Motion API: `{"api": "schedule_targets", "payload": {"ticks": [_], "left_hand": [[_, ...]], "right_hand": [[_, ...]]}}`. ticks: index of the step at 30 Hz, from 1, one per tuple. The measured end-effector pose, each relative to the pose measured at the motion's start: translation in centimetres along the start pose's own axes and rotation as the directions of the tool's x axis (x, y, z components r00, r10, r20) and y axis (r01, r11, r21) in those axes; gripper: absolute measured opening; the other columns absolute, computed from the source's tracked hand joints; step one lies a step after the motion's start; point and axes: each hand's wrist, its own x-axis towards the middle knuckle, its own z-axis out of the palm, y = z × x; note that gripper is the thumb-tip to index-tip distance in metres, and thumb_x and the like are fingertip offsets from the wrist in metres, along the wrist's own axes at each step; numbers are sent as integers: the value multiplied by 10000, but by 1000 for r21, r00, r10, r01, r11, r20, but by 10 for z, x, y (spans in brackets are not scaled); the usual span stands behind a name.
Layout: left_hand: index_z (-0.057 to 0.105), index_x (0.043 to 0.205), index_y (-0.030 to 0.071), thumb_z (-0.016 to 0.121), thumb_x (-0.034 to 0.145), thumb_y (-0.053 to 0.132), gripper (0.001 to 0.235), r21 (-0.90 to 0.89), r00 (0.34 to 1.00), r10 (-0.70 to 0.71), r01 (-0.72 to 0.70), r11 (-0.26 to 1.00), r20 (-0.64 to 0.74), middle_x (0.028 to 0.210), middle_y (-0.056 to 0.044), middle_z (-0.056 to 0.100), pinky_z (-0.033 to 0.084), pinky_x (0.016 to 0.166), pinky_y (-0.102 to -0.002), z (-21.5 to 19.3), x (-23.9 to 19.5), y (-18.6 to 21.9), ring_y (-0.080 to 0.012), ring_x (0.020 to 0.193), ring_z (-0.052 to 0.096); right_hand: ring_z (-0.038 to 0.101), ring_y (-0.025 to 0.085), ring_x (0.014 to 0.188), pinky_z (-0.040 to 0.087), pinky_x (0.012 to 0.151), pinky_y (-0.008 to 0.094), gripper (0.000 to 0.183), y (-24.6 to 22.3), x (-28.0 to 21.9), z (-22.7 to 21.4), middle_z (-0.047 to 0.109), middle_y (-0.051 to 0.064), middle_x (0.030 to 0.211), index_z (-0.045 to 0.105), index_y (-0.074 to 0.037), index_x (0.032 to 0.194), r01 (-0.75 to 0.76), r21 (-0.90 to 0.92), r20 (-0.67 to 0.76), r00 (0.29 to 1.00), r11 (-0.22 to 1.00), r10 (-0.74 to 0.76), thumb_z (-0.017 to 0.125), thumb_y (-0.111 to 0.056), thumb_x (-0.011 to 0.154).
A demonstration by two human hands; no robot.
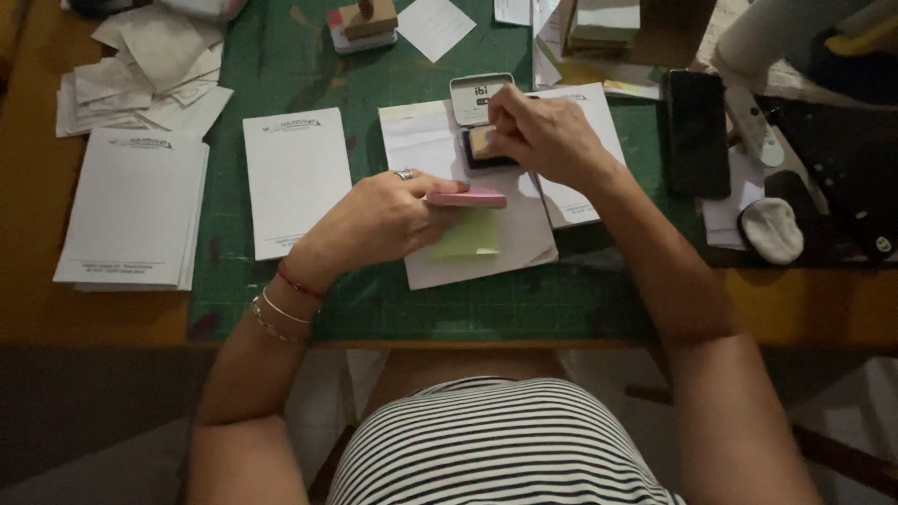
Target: The person is using a rubber stamp and an ink pad to mark a stack of sticky notes, peeling each one off after stamping.
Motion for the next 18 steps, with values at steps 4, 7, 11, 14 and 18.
{"api": "schedule_targets", "payload": {"ticks": [4,7,11,14,18], "left_hand": [[665,1515,142,657,1074,199,445,-7,994,-82,83,997,72,1469,-127,700,612,882,-434,7,-2,-5,-293,1239,718],[720,1381,27,723,1034,158,370,-59,994,-107,107,993,0,1338,-193,740,624,804,-470,11,-5,-1,-361,1007,753],[760,1365,112,658,1087,184,305,-90,992,-129,127,988,-14,1345,-197,704,610,736,-478,15,-5,-8,-369,981,728],[754,1371,149,639,1092,194,306,-111,982,-191,191,975,3,1334,-177,691,600,722,-481,20,-6,-9,-357,959,725],[681,1389,110,670,1048,107,341,-89,982,-185,181,980,-44,1381,-189,674,604,626,-489,22,-6,-8,-378,845,723]], "right_hand": [[571,225,664,455,575,389,288,4,2,-3,678,50,890,485,-105,1195,32,19,10,999,999,-32,748,-176,1099],[498,172,607,407,522,348,234,9,2,8,602,25,840,507,-76,1211,113,0,-42,993,994,-113,723,-74,1121],[568,263,620,416,560,430,239,10,13,12,593,76,818,481,-97,1217,31,-57,-109,993,998,-37,693,-80,1109],[592,249,626,431,548,418,253,12,13,14,628,76,840,487,-94,1235,28,-80,-135,990,996,-38,709,-103,1114],[571,260,661,458,574,409,378,17,9,8,648,91,893,549,-66,1245,-25,29,-229,973,999,31,833,-13,1001]]}}
